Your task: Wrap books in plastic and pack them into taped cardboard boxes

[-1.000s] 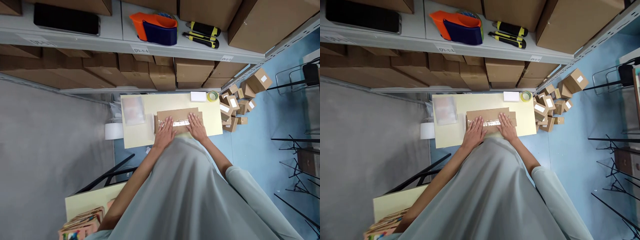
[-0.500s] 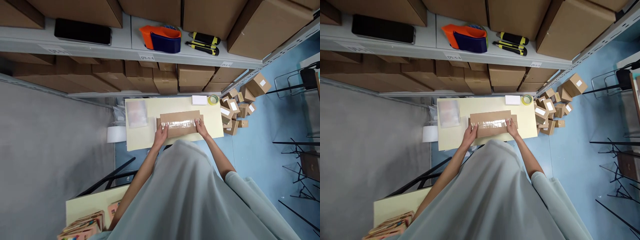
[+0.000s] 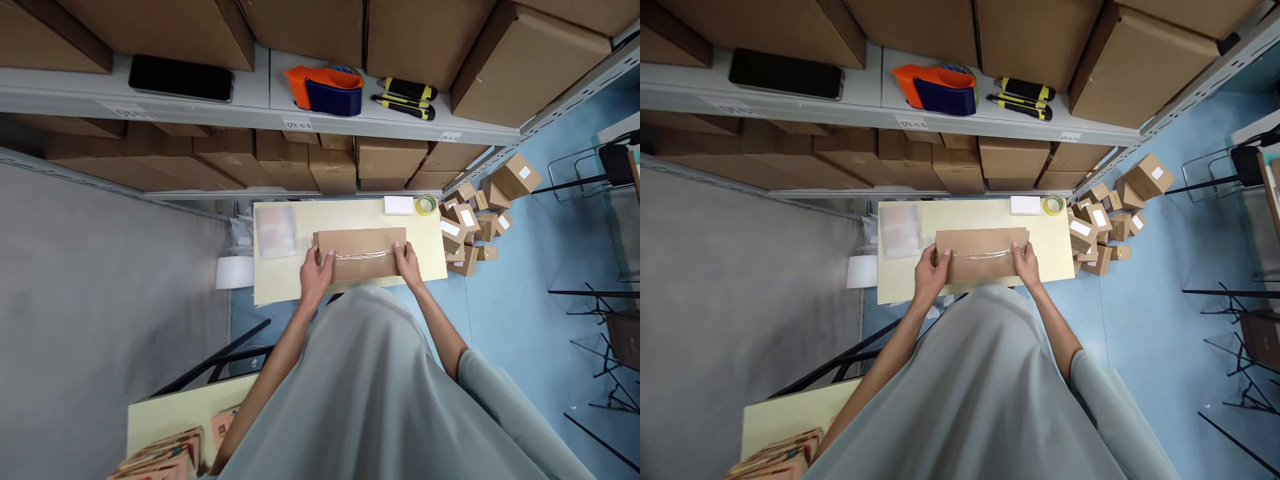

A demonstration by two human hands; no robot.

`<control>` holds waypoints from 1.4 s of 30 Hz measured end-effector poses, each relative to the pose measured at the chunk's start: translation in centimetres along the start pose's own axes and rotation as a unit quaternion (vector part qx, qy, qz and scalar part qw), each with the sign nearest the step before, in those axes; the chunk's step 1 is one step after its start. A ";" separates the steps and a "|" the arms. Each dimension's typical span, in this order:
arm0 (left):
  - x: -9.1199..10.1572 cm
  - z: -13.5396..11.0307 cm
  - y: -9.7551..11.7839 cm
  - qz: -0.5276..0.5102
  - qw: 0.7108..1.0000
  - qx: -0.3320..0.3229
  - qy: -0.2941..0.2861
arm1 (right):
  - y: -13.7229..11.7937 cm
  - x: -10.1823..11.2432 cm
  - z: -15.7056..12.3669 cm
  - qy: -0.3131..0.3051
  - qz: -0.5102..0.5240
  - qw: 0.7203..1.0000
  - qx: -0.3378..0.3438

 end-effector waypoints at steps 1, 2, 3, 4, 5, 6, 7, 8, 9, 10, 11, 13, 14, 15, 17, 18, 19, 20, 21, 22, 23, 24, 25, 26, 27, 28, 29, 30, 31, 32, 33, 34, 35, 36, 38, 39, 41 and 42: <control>0.8 -0.3 0.6 -0.021 1.000 -0.009 0.012 | -0.3 1.1 -0.6 0.024 0.020 0.999 -0.013; 1.6 -0.6 1.1 -0.038 0.999 -0.011 0.023 | -0.7 2.2 -1.3 0.048 0.035 0.998 -0.013; 2.3 -0.9 1.5 -0.048 0.998 -0.011 0.033 | -1.1 3.2 -2.0 0.068 0.047 0.997 -0.008; 3.0 -1.2 1.9 -0.049 0.998 -0.013 0.039 | -1.5 4.1 -2.6 0.083 0.056 0.995 0.000; 3.4 -1.4 2.1 -0.045 0.998 -0.014 0.042 | -1.8 4.6 -3.0 0.090 0.061 0.994 0.011; 3.7 -1.6 2.0 -0.040 0.998 -0.014 0.040 | -2.0 5.0 -3.3 0.091 0.062 0.994 0.024; 3.7 -1.7 1.8 -0.036 0.999 -0.014 0.033 | -2.0 5.0 -3.5 0.084 0.060 0.994 0.039; 3.4 -1.8 1.2 -0.033 0.999 -0.013 0.021 | -1.9 4.9 -3.5 0.074 0.056 0.994 0.053; 3.0 -1.8 0.4 -0.032 0.999 -0.010 0.008 | -1.6 4.5 -3.4 0.061 0.053 0.995 0.064; 2.5 -1.7 -0.5 -0.032 0.999 -0.005 -0.004 | -1.0 4.0 -3.2 0.048 0.053 0.995 0.071; 1.9 -1.6 -1.7 -0.034 0.999 0.003 -0.012 | -0.1 3.4 -2.8 0.035 0.055 0.995 0.072; 0.7 -1.4 -4.3 -0.029 0.999 0.023 -0.013 | 2.0 1.9 -2.0 0.015 0.067 0.996 0.060; 0.2 -1.2 -5.5 -0.021 0.999 0.034 -0.012 | 3.2 1.1 -1.6 0.007 0.071 0.996 0.049; -0.3 -1.1 -6.8 -0.010 0.999 0.046 -0.014 | 4.5 0.3 -1.2 -0.003 0.075 0.997 0.035; -1.2 -1.0 -8.8 0.007 0.998 0.066 -0.022 | 6.8 -0.9 -0.7 -0.024 0.082 0.996 0.008; -1.4 -0.9 -9.6 0.010 0.997 0.072 -0.027 | 7.8 -1.4 -0.5 -0.038 0.084 0.996 -0.005; -1.6 -0.9 -10.2 0.010 0.997 0.074 -0.033 | 8.6 -1.7 -0.3 -0.054 0.083 0.995 -0.016; -1.7 -0.7 -10.5 0.007 0.997 0.073 -0.037 | 9.2 -1.8 -0.1 -0.069 0.076 0.994 -0.024; -1.7 -0.5 -10.7 0.005 0.997 0.070 -0.041 | 9.6 -1.8 0.2 -0.081 0.063 0.994 -0.030; -1.7 -0.1 -10.7 0.003 0.997 0.068 -0.044 | 9.8 -1.5 0.7 -0.084 0.048 0.995 -0.033; -1.6 0.4 -10.6 0.004 0.997 0.070 -0.044 | 9.7 -1.1 1.3 -0.078 0.033 0.996 -0.035; -1.5 1.0 -10.3 0.005 0.996 0.076 -0.040 | 9.4 -0.6 2.0 -0.063 0.021 0.997 -0.036; -1.4 1.8 -10.0 0.006 0.996 0.084 -0.036 | 8.8 -0.1 2.9 -0.045 0.015 0.998 -0.036; -1.5 2.6 -9.6 0.006 0.995 0.094 -0.033 | 8.2 0.3 3.8 -0.029 0.015 0.999 -0.036; -1.6 3.4 -9.1 0.004 0.994 0.101 -0.032 | 7.4 0.4 4.7 -0.021 0.019 0.999 -0.037; -1.7 4.2 -8.4 -0.002 0.994 0.106 -0.035 | 6.6 0.4 5.4 -0.023 0.023 0.999 -0.037; -1.9 4.8 -7.7 -0.008 0.993 0.107 -0.041 | 5.7 0.1 6.0 -0.033 0.026 0.998 -0.037; -2.1 5.2 -6.9 -0.011 0.993 0.105 -0.046 | 4.9 -0.2 6.4 -0.043 0.026 0.998 -0.037; -2.0 5.4 -6.1 -0.009 0.994 0.099 -0.049 | 4.1 -0.4 6.5 -0.050 0.026 0.998 -0.038; -1.8 5.4 -5.3 -0.002 0.995 0.089 -0.047 | 3.4 -0.4 6.3 -0.049 0.026 0.998 -0.039; -1.4 5.2 -4.4 0.008 0.996 0.077 -0.039 | 2.9 -0.2 5.9 -0.039 0.028 0.998 -0.039; -0.8 4.8 -3.6 0.020 0.997 0.065 -0.026 | 2.3 0.2 5.2 -0.022 0.031 0.999 -0.036; -0.1 4.3 -2.8 0.030 0.998 0.053 -0.013 | 1.9 0.7 4.5 -0.003 0.034 0.999 -0.029; 0.6 3.6 -2.2 0.037 0.998 0.045 -0.001 | 1.4 1.2 3.6 0.012 0.036 0.999 -0.018; 1.7 2.2 -1.2 0.031 0.999 0.040 0.015 | 0.8 2.1 2.0 0.028 0.027 0.999 0.008; 2.1 1.5 -1.0 0.018 0.999 0.042 0.020 | 0.6 2.4 1.4 0.030 0.018 0.999 0.019; 2.5 0.5 -1.2 -0.017 0.998 0.057 0.033 | 0.7 2.6 0.4 0.022 0.007 0.999 0.034; 2.5 0.1 -1.6 -0.033 0.996 0.066 0.041 | 0.9 2.5 0.1 0.015 0.010 0.999 0.038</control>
Point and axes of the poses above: each hand's wrist, its own z-axis towards the middle knuckle, its own x-axis out of the back of the hand, y = z × x, the point moved 8 cm from there along z, towards the middle knuckle, and after that the axes turned 3 degrees about -y, right-handed, at the moved point
